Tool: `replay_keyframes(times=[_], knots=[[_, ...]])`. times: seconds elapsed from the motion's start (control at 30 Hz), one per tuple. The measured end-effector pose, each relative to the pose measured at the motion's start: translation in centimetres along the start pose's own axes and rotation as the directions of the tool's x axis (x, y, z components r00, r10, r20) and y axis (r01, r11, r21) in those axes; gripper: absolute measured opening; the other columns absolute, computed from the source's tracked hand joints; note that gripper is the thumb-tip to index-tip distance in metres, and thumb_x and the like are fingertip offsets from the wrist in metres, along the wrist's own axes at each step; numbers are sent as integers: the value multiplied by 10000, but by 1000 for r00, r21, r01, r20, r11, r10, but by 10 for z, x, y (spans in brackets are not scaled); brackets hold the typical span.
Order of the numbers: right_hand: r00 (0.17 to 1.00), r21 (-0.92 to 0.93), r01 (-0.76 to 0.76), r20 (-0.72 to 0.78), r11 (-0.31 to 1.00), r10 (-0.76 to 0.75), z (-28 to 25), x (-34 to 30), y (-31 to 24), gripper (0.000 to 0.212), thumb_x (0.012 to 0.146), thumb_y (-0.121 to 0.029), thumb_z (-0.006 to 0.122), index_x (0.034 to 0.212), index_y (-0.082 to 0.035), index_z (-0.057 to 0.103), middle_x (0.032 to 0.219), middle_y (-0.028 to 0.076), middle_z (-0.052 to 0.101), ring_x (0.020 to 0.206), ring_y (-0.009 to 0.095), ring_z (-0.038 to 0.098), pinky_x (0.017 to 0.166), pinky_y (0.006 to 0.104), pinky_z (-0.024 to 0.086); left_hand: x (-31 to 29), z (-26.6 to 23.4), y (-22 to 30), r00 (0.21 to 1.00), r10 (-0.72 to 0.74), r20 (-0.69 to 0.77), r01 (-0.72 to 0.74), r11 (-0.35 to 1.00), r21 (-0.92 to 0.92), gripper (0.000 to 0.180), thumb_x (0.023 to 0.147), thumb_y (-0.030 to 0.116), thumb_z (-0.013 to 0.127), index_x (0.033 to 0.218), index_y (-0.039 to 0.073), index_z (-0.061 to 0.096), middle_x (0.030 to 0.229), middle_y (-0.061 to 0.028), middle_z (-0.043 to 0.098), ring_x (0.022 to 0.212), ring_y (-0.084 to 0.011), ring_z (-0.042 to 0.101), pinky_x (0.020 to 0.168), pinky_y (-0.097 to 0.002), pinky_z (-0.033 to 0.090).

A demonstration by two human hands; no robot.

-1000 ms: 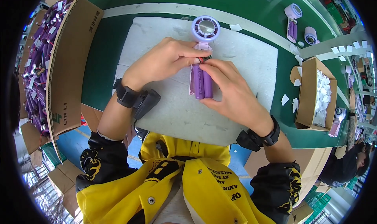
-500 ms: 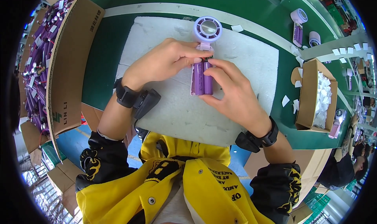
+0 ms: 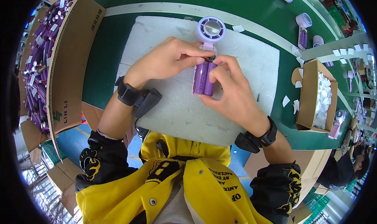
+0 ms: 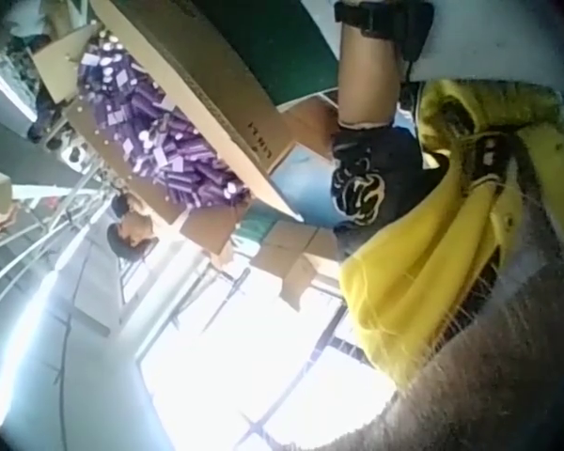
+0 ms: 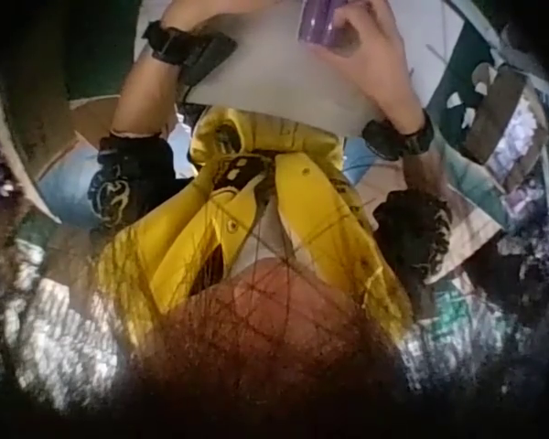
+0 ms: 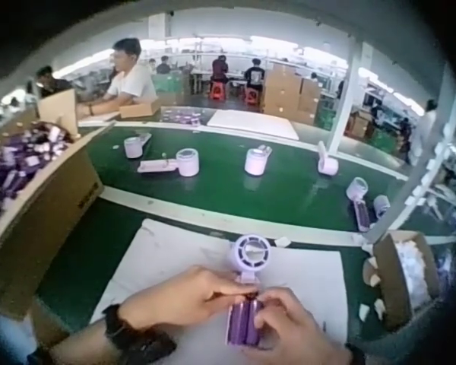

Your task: Assembling small handheld fans by inserting internal components like a PCB and batteries into the plastic housing.

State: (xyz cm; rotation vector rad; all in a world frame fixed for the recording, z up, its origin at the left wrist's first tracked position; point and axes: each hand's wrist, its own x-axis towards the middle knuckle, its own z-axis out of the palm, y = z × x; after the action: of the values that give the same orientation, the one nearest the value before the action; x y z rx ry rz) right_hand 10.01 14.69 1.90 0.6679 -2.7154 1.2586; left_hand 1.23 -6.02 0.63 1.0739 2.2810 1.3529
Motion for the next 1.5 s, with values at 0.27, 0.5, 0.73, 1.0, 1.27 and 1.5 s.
replay_keyframes(times=[0.27, 0.5, 0.73, 1.0, 1.27, 1.5], knots=[[994, -135, 104, -29, 985, -109, 0, -3, 1, 398, 589, -49, 898, 815, -43, 571, 1083, 191, 650, 863, 276, 665, 738, 347, 556, 0, 3, -3, 999, 23, -39, -25, 999, -41, 293, 916, 87, 644, 1205, 118, 686, 912, -157, 709, 668, -220, 595, 663, -316, 482], [999, -159, 38, -13, 987, -41, 4, -6, 0, 385, 598, -61, 890, 784, -46, 554, 1010, 200, 677, 905, 302, 673, 737, 354, 553, 0, 1, 3, 995, -100, 6, 100, 989, -106, 266, 914, 95, 640, 1171, 119, 706, 870, -157, 716, 690, -226, 662, 664, -318, 502], [997, -125, 1, -78, 992, -11, 5, -2, -11, 381, 619, -70, 879, 767, -50, 528, 1009, 214, 685, 891, 309, 687, 725, 358, 555, -2, 5, -8, 996, -81, -48, 67, 968, -241, 331, 850, 157, 737, 1178, 119, 714, 872, -100, 736, 724, -133, 654, 707, -266, 514], [999, -148, -11, 46, 989, 19, 4, -7, -1, 376, 621, -55, 874, 767, -54, 528, 1108, 200, 642, 882, 321, 685, 680, 359, 558, -1, -3, 6, 966, -232, 111, 252, 942, -222, 514, 788, 44, 797, 1279, 104, 655, 998, -42, 714, 847, -62, 618, 795, -237, 520], [997, -70, -59, -48, 996, 56, 3, 0, -12, 414, 620, -62, 879, 755, -47, 488, 1144, 211, 630, 899, 333, 685, 690, 370, 561, -1, 2, 1, 977, -213, 20, 211, 940, -268, 468, 722, 218, 848, 1163, 118, 729, 883, -96, 732, 738, -140, 641, 735, -266, 503], [998, -142, 60, 38, 988, -55, 2, -5, 3, 410, 614, -29, 865, 765, -50, 485, 1131, 178, 608, 944, 347, 671, 722, 368, 561, 0, 1, 1, 977, -210, 24, 207, 933, -294, 469, 717, 211, 849, 1160, 115, 730, 917, -99, 735, 765, -146, 650, 767, -270, 509]])
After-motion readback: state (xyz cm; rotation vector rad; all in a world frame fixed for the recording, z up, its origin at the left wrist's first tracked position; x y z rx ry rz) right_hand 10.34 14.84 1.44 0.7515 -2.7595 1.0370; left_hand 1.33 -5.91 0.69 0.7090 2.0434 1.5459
